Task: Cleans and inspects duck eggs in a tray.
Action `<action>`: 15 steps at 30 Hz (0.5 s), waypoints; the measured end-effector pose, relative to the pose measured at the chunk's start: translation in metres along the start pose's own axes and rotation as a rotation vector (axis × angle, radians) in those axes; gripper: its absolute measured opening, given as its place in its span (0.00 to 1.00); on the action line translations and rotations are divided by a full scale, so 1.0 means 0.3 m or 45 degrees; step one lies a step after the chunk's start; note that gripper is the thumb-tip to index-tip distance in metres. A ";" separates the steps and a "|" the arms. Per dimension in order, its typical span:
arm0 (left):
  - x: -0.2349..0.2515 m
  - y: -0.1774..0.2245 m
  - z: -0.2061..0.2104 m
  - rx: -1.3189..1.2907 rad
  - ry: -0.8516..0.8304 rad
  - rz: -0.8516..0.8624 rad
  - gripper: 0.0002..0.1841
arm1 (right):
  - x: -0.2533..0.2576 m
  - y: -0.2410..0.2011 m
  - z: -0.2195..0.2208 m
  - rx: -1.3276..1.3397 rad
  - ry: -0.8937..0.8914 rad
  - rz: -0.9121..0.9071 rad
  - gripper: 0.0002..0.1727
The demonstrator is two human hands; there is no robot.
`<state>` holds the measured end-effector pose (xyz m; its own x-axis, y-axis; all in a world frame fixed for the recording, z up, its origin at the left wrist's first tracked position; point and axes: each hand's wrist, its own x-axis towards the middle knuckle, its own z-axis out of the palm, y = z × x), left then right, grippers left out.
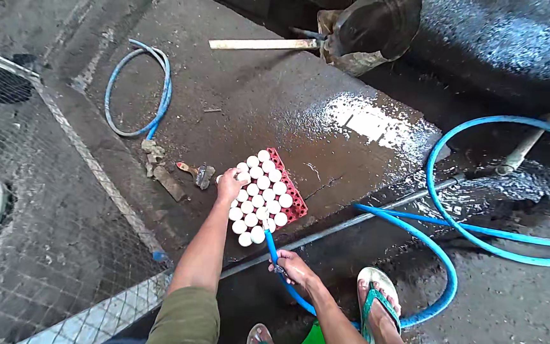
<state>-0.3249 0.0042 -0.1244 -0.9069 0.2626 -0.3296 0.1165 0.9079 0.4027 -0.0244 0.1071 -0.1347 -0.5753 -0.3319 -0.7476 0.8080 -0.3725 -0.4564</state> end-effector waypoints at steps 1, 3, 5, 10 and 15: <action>0.006 -0.001 -0.003 0.045 -0.006 0.004 0.24 | 0.000 0.000 0.000 0.001 0.006 0.001 0.14; 0.022 -0.005 -0.009 0.127 -0.018 0.037 0.24 | 0.004 0.002 -0.002 0.006 0.015 -0.001 0.14; 0.046 -0.011 -0.020 0.145 -0.059 0.057 0.24 | 0.007 0.001 -0.005 0.009 0.015 0.005 0.14; 0.122 0.022 -0.065 -0.056 -0.129 -0.087 0.23 | 0.004 -0.003 -0.014 0.041 0.014 -0.015 0.14; 0.204 0.091 -0.053 0.242 -0.277 -0.256 0.28 | 0.000 -0.006 -0.022 0.035 0.028 -0.013 0.14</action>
<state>-0.3835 0.0399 -0.1201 -0.8141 0.1175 -0.5687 0.0363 0.9877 0.1522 -0.0251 0.1134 -0.1371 -0.5800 -0.3093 -0.7536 0.7984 -0.3996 -0.4505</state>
